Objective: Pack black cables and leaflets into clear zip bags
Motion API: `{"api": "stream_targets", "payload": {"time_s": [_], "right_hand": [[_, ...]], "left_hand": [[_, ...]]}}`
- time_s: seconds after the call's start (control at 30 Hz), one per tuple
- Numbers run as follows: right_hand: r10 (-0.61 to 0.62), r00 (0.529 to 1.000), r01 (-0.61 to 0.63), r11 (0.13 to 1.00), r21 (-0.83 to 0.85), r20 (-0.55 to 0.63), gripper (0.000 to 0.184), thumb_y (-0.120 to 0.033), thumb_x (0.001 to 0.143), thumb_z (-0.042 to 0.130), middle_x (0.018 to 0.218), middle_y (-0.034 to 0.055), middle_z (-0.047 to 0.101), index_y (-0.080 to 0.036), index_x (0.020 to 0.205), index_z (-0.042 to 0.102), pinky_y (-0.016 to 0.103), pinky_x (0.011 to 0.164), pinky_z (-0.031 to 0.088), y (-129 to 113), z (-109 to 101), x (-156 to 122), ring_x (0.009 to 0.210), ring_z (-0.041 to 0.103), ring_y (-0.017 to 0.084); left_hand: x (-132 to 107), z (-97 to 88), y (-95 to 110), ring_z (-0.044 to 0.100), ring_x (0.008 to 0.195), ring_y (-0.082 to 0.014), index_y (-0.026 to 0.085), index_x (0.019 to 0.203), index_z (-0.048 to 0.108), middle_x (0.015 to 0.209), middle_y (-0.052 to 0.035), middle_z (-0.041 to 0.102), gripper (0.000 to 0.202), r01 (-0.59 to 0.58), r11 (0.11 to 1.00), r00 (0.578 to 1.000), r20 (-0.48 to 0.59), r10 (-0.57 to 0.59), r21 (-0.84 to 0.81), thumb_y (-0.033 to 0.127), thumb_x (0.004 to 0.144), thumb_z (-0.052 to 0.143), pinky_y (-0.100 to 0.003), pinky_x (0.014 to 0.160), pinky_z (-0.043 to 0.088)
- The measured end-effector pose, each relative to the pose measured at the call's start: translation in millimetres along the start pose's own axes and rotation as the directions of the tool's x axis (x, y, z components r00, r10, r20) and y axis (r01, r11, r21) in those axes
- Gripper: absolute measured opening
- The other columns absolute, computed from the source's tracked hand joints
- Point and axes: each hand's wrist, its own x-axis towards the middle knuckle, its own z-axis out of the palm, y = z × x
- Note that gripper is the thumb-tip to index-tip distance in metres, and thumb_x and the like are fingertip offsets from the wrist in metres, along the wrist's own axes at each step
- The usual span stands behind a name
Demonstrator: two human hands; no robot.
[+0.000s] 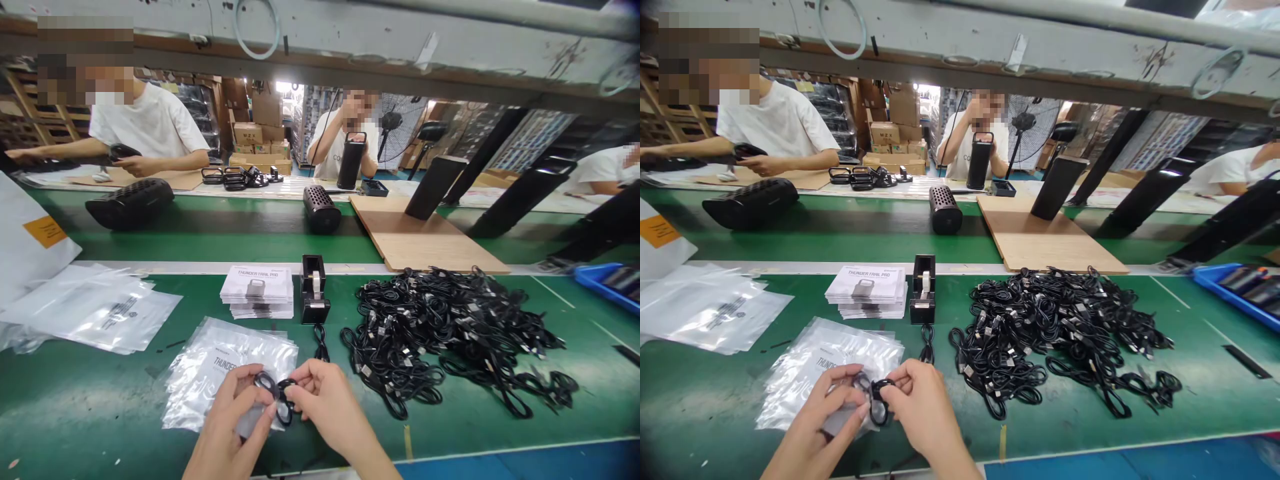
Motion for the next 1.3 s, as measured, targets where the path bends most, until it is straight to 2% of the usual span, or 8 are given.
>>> {"api": "stream_targets", "payload": {"time_s": [0.2, 0.37, 0.67, 0.77, 0.87, 0.97, 1.13, 1.3], "right_hand": [[0.058, 0.978, -0.039, 0.995, 0.093, -0.202, 0.017, -0.03, 0.068, 0.06, 0.049, -0.0033, 0.05, -0.015, 0.062, 0.054, 0.017, 0.032, 0.029, 3.8, 26.5, 6.8, 0.036, 0.039, 0.007], [-0.096, 0.989, 0.089, 0.994, 0.071, 0.116, 0.028, -0.033, 0.081, 0.042, 0.049, -0.0059, 0.04, -0.016, 0.062, 0.052, 0.017, 0.034, 0.026, -8.1, 26.0, -2.6, 0.036, 0.035, 0.006], [-0.532, 0.747, 0.65, 0.71, -0.271, 0.4, 0.015, -0.024, 0.075, 0.062, 0.057, -0.0054, 0.05, -0.016, 0.063, 0.061, 0.018, 0.053, 0.031, -80.7, -9.2, 4.3, 0.054, 0.043, 0.007], [-0.596, 0.652, 0.731, 0.659, -0.18, 0.468, 0.012, -0.022, 0.077, 0.061, 0.061, -0.0041, 0.056, -0.015, 0.068, 0.064, 0.016, 0.056, 0.034, -123.1, -18.2, 9.5, 0.058, 0.047, 0.007], [-0.558, 0.558, 0.742, 0.667, -0.068, 0.614, 0.015, -0.022, 0.08, 0.058, 0.064, -0.0024, 0.057, -0.013, 0.072, 0.066, 0.016, 0.056, 0.037, -152.2, -26.4, 9.9, 0.059, 0.049, 0.007], [-0.471, 0.475, 0.741, 0.669, -0.05, 0.744, 0.015, -0.025, 0.079, 0.059, 0.064, -0.0019, 0.056, -0.013, 0.075, 0.068, 0.016, 0.056, 0.039, -160.9, -36.7, 9.7, 0.059, 0.049, 0.008], [-0.461, 0.488, 0.778, 0.615, -0.129, 0.741, 0.01, -0.024, 0.062, 0.074, 0.074, -0.0003, 0.053, -0.015, 0.065, 0.069, 0.018, 0.056, 0.04, -153.5, -58.0, 9.1, 0.064, 0.048, 0.008], [-0.484, 0.561, 0.762, 0.619, -0.19, 0.671, 0.01, -0.026, 0.068, 0.07, 0.101, 0.0042, 0.053, -0.018, 0.064, 0.067, 0.026, 0.079, 0.043, -144.2, -67.8, 6.9, 0.091, 0.053, 0.016]], "left_hand": [[-4.6, 11.3, 8.7, 0.041, 0.118, -0.0254, 0.024, 0.069, 0.061, 0.125, -0.0065, 0.041, 0.021, 0.021, 0.993, 0.996, -0.078, -0.03, -0.114, 0.037, 0.079, 0.048, -0.043, 0.1, 0.031], [2.7, 6.0, 22.5, 0.034, 0.123, -0.027, 0.023, 0.066, 0.061, 0.125, -0.0065, 0.042, 0.023, 0.081, 0.95, 0.987, -0.111, -0.119, -0.301, 0.04, 0.077, 0.051, -0.043, 0.101, 0.029], [30.8, -34.1, 31.6, 0.034, 0.123, -0.0263, 0.023, 0.074, 0.058, 0.126, -0.004, 0.045, 0.021, 0.049, 0.805, 0.983, -0.115, -0.144, -0.592, 0.044, 0.073, 0.06, -0.037, 0.098, 0.032], [44.6, -45.2, 27.1, 0.032, 0.125, -0.027, 0.03, 0.106, 0.051, 0.132, -0.0037, 0.042, 0.058, 0.003, 0.671, 0.994, -0.068, -0.08, -0.741, 0.059, 0.058, 0.065, -0.036, 0.101, 0.028], [54.0, -49.6, 21.3, 0.043, 0.115, -0.028, 0.026, 0.121, 0.044, 0.121, -0.0077, 0.052, 0.086, 0.123, 0.584, 0.985, 0.168, 0.023, -0.802, 0.068, 0.048, 0.064, -0.036, 0.095, 0.034], [53.3, -47.2, 14.7, 0.058, 0.08, -0.0201, 0.021, 0.109, 0.055, 0.085, -0.0034, 0.063, 0.07, 0.293, 0.529, 0.903, 0.412, 0.119, -0.796, 0.056, 0.051, 0.072, -0.03, 0.075, 0.044], [40.9, -42.1, 8.8, 0.048, 0.053, -0.0072, 0.015, 0.071, 0.063, 0.061, 0.0021, 0.058, 0.033, 0.429, 0.457, 0.852, 0.518, 0.082, -0.779, 0.041, 0.056, 0.076, -0.016, 0.051, 0.036], [40.4, -47.0, 14.0, 0.052, 0.065, -0.0116, 0.018, 0.081, 0.065, 0.069, 0.0002, 0.06, 0.033, 0.341, 0.573, 0.894, 0.446, 0.048, -0.745, 0.047, 0.065, 0.067, -0.019, 0.059, 0.039]]}}
